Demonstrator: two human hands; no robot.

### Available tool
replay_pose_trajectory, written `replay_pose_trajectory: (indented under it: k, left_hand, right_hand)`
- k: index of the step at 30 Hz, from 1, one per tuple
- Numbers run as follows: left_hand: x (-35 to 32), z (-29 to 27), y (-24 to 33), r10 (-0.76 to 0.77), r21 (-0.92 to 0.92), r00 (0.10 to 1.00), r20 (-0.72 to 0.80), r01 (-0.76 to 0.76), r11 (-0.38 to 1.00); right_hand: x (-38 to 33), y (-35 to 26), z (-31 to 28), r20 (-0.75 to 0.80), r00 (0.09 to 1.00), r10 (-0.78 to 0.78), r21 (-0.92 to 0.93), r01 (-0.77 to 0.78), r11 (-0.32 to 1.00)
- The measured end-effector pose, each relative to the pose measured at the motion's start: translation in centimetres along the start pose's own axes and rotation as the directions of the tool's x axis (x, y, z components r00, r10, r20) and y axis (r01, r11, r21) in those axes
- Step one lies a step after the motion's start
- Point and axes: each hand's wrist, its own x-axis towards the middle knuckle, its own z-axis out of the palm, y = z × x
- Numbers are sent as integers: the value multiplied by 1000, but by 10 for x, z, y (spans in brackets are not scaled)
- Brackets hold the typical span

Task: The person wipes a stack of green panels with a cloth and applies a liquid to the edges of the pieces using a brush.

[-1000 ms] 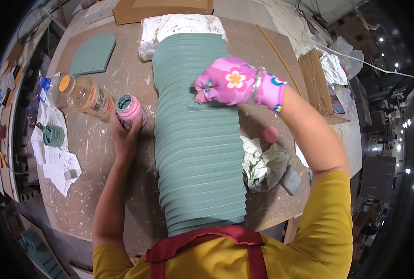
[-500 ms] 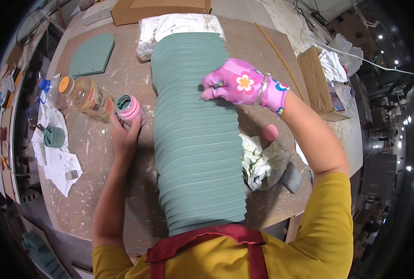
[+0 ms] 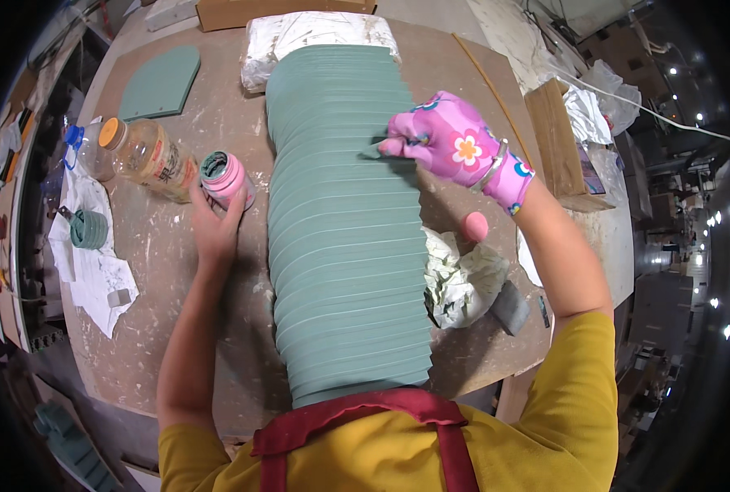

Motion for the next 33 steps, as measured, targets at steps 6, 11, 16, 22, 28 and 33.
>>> replay_pose_trajectory:
  k: [6,11,16,22,28,33]
  left_hand:
    - [1,0,2,13,-17,999,39,-13,1000]
    - [0,-5,6,-39,-38,998,58,42,998]
    - [3,-3,10,28,28,998,47,-29,999]
    - [2,-6,11,-20,67,999,46,17,998]
    - [2,-3,8,5,110,999,32,-9,994]
    - [0,-4,1,28,52,999,22,-29,998]
  right_hand:
    - [-1,10,4,-4,1000,0,37,0,999]
    - [-9,-43,0,7,999,52,101,-52,994]
    - [-13,-58,18,71,997,-15,-68,20,998]
    - [-32,-37,1,-25,977,211,27,-210,977]
    - [-3,-16,7,-108,993,40,83,-32,996]
    - [-7,-5,10,13,998,66,36,-66,997]
